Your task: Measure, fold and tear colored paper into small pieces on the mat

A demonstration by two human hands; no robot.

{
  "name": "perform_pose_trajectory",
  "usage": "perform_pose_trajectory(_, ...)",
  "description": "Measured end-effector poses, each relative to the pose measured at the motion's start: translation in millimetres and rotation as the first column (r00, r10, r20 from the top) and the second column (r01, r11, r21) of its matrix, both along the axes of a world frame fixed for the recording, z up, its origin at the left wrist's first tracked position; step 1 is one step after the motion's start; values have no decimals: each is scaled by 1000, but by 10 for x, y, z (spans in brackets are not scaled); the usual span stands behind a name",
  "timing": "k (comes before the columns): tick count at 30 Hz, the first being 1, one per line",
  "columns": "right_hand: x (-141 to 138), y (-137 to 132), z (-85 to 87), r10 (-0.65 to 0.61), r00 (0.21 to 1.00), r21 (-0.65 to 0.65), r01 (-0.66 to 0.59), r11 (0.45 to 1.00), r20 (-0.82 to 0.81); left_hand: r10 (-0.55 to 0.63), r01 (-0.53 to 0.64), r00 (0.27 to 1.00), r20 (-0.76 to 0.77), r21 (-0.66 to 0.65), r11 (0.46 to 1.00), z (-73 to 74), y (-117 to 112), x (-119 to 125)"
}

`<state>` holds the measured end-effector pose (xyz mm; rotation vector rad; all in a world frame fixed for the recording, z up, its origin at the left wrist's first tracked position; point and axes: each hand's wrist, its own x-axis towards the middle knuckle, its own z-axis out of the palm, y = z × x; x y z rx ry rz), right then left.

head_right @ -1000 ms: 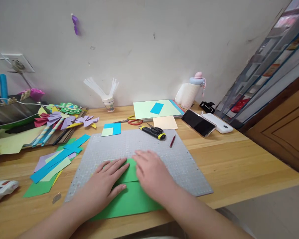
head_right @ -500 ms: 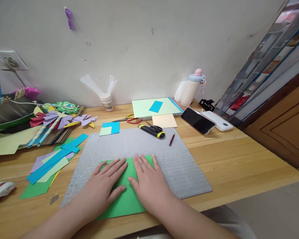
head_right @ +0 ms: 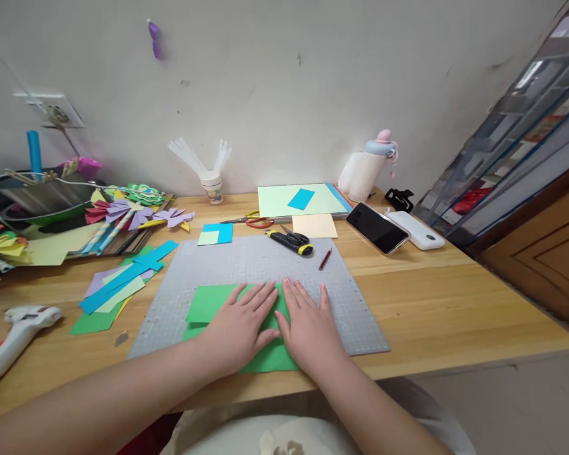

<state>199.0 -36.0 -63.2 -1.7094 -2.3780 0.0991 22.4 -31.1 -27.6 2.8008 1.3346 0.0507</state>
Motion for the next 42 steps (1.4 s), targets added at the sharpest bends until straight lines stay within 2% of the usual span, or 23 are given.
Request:
perform_pose_trajectory(3,11,4,-5,0,1000,1,0,1000,0,30,-30,1000,-5,3,1000,-71,9,124)
perform_pose_trajectory(6,14,-3,14,-1,1000,3,1,1000,-5,87,-87,996,6,21,996,-100,-43,75)
perform_pose_trajectory(10,13,-18,34,-1,1000,6,1,1000,-14,205,-207,978,34,56,977,-100,-146,-106)
perform_pose_trajectory(16,27,-26,27,-5,1000,5,5,1000,-26,397,-401,916,60,100,911,-105,-245,-380)
perform_pose_trajectory(23,25,-29,27,-3,999,7,3,1000,-42,531,-531,847,43,127,838,-21,-346,-735)
perform_pose_trajectory(28,31,-31,23,-12,999,14,12,1000,-44,549,-547,835,37,152,823,0,-346,-770)
perform_pose_trajectory(34,22,-47,3,-35,999,33,37,999,-41,553,-550,832,34,180,816,-51,-358,-717)
perform_pose_trajectory(38,49,-47,-3,-83,984,56,92,994,-155,577,-573,816,45,203,794,-62,-366,-777)
perform_pose_trajectory(40,90,-80,14,-93,945,84,125,989,-314,512,-511,858,46,189,838,-33,-336,-842)
perform_pose_trajectory(42,143,-150,35,-74,868,97,139,986,-490,357,-358,933,39,145,922,17,-274,-909)
